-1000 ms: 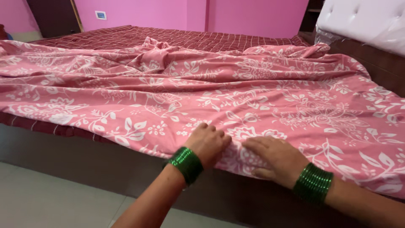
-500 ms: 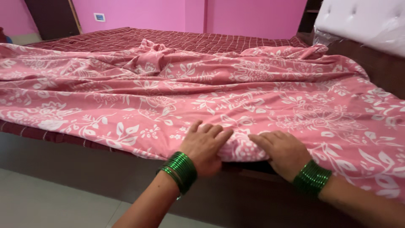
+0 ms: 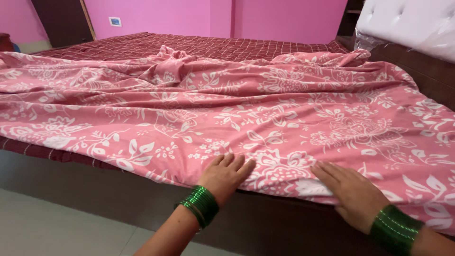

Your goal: The person spreads a bedsheet across a mattress, smooths the fabric by hand, and tucks and aligns the edges along the side of the bed.

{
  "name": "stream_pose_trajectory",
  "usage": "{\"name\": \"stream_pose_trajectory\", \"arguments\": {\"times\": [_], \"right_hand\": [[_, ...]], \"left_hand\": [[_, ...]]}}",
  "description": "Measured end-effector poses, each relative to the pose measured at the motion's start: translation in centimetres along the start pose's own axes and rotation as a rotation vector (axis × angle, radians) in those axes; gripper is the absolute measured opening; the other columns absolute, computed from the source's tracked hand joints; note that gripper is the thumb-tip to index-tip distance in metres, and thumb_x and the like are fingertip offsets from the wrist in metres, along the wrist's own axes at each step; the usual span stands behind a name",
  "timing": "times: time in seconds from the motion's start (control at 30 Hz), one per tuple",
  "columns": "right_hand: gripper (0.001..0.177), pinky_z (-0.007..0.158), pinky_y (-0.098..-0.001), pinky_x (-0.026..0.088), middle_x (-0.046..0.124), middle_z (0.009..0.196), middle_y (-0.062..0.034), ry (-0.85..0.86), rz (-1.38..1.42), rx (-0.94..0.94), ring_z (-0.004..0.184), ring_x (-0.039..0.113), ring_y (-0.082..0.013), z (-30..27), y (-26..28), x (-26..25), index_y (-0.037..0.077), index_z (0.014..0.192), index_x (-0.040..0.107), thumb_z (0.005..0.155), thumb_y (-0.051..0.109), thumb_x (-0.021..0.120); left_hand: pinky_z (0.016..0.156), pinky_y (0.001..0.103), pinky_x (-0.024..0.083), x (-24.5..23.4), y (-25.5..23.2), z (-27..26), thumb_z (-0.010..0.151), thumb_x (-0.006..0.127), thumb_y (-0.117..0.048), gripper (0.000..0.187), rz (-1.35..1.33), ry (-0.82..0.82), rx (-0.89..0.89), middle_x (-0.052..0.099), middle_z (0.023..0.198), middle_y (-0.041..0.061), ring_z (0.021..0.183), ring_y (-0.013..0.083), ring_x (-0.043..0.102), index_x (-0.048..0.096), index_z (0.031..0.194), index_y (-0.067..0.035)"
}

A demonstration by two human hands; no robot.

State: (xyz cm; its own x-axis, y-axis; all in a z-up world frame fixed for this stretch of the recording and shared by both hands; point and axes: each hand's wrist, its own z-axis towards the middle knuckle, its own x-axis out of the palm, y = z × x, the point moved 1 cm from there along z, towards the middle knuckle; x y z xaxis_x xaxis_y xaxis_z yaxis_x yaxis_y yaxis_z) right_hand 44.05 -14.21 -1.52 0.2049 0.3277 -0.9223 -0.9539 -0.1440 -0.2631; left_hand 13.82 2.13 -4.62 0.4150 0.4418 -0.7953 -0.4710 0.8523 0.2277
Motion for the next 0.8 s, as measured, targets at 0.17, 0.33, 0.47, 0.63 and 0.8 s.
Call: {"name": "stream_pose_trajectory", "arguments": {"times": [0.17,0.33,0.47,0.63,0.8], "right_hand": [[0.088,0.121,-0.0433,0.023,0.029,0.167,-0.0076,0.149,0.058,0.031,0.153,0.032,-0.0268,-1.9,-1.3,1.4,0.018,0.160,0.025,0.079,-0.004,0.050],[0.097,0.119,-0.0464,0.030,0.041,0.162,-0.0212,-0.031,0.013,-0.253,0.148,0.039,-0.0356,-1.9,-2.0,0.8,0.006,0.161,0.031,0.074,0.026,0.068],[0.085,0.118,-0.0335,0.041,0.049,0.158,-0.0046,0.407,0.522,0.127,0.139,0.052,-0.0154,0.2,-3.3,-3.3,0.025,0.163,0.027,0.090,0.050,0.062],[0.072,0.122,-0.0399,0.037,0.036,0.164,-0.0105,0.339,0.610,0.298,0.151,0.041,-0.0205,1.0,-6.4,-2.3,0.020,0.157,0.032,0.096,0.056,0.043],[0.076,0.120,-0.0510,0.011,0.020,0.170,-0.0090,0.302,0.262,0.014,0.157,0.020,-0.0276,0.8,-9.2,1.9,0.020,0.165,0.027,0.100,0.058,0.032]], "left_hand": [[0.112,0.057,0.030,-3.7,-1.4,1.2,0.085,0.063,-0.018,0.073,-0.087,0.423,-0.146,0.039,0.155,0.016,0.142,0.0376,0.036,0.035,0.153,-0.018],[0.119,0.065,0.018,-5.3,-3.7,5.4,0.086,0.063,-0.056,0.081,-0.388,0.699,-0.320,0.034,0.159,0.008,0.151,0.0268,0.027,0.032,0.152,-0.023],[0.121,0.067,0.016,-2.5,-7.2,11.0,0.100,0.038,-0.059,0.064,-0.410,0.311,-0.350,0.039,0.161,0.015,0.153,0.0322,0.030,0.043,0.152,-0.021],[0.122,0.064,0.003,-0.5,-11.9,12.9,0.097,0.035,-0.066,0.076,-0.325,0.457,-0.456,0.019,0.167,0.020,0.155,0.0382,0.013,0.032,0.158,-0.021],[0.123,0.060,0.006,-0.2,-11.9,11.8,0.097,0.030,-0.069,0.079,-0.298,0.409,-0.417,0.019,0.167,0.020,0.156,0.0390,0.013,0.027,0.161,-0.021]]}}
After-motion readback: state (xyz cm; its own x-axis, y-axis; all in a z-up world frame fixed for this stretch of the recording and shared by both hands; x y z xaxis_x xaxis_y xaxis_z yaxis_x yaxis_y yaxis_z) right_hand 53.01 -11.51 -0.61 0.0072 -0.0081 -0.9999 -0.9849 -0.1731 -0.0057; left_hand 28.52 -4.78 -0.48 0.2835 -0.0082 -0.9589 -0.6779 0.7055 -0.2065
